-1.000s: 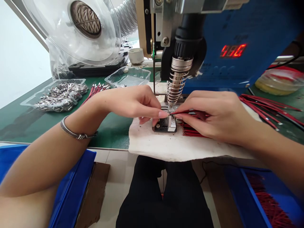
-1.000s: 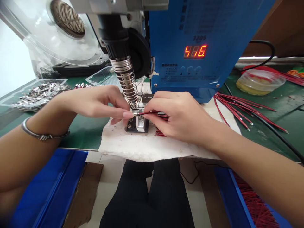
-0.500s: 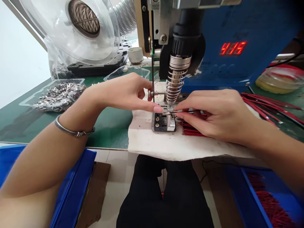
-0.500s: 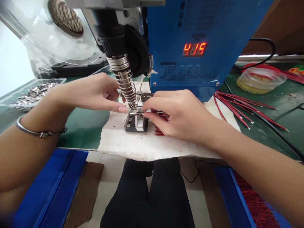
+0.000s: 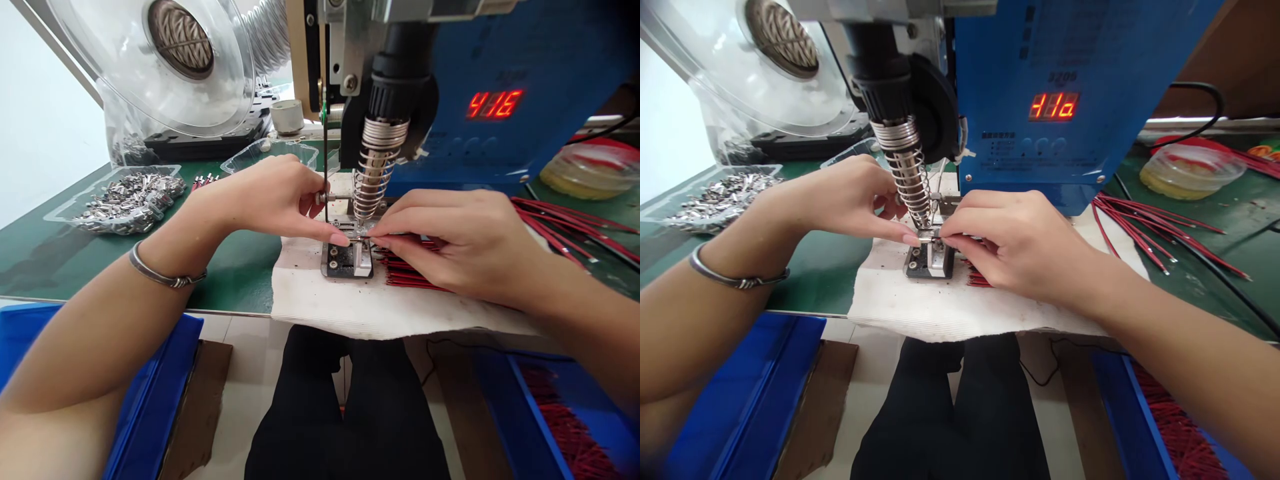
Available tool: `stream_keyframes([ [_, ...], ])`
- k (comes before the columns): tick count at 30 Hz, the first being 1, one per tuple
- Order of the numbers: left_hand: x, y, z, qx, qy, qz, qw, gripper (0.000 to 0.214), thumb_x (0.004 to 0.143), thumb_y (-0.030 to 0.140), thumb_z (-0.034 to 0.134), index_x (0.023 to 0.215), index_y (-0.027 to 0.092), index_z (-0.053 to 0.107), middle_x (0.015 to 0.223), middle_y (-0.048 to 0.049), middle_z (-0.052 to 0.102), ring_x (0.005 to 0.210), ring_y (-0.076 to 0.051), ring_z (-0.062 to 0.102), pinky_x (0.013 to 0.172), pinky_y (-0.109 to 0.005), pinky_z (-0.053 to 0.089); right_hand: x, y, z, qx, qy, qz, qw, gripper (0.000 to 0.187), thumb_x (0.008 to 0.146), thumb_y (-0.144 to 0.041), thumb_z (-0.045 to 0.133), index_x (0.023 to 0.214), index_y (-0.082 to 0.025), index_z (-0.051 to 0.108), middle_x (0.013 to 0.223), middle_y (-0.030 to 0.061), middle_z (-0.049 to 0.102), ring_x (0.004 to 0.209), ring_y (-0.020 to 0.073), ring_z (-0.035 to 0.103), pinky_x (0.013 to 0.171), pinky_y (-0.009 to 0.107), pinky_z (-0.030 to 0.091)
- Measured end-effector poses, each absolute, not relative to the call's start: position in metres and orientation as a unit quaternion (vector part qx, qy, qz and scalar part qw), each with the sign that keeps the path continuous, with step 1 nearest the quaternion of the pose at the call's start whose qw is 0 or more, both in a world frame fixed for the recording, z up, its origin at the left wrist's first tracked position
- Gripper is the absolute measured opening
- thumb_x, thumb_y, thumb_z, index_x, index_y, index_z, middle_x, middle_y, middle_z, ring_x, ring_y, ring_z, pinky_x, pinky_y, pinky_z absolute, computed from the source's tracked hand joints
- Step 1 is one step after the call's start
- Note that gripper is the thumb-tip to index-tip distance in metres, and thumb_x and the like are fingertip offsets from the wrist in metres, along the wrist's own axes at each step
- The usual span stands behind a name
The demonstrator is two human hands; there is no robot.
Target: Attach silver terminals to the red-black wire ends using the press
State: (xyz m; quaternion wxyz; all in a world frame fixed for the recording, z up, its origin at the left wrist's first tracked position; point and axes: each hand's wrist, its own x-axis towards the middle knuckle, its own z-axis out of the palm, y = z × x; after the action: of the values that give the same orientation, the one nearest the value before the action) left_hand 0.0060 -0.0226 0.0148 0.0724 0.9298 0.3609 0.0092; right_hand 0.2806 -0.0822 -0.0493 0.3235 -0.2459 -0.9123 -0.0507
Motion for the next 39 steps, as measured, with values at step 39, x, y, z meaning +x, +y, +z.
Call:
stream_keyframes([
  [39,-0.001,-0.008,0.008,0.940,0.334,0.018,0.067,0.051,0.087,0.070,0.077,0.075,0.027,0.052,0.071,-0.0024,0.066,0.066,-0.020,0.056,0.070,-0.038,0.039,0.284,-0.081,-0.047,-0.243,-0.918,-0.063,0.306,0.022,0.114,-0.014,0.064,0.110,-0.023,0.085,0.102,0.0046,0.088,0.083,0.0192,0.081,0.072,0.031,0.064],
])
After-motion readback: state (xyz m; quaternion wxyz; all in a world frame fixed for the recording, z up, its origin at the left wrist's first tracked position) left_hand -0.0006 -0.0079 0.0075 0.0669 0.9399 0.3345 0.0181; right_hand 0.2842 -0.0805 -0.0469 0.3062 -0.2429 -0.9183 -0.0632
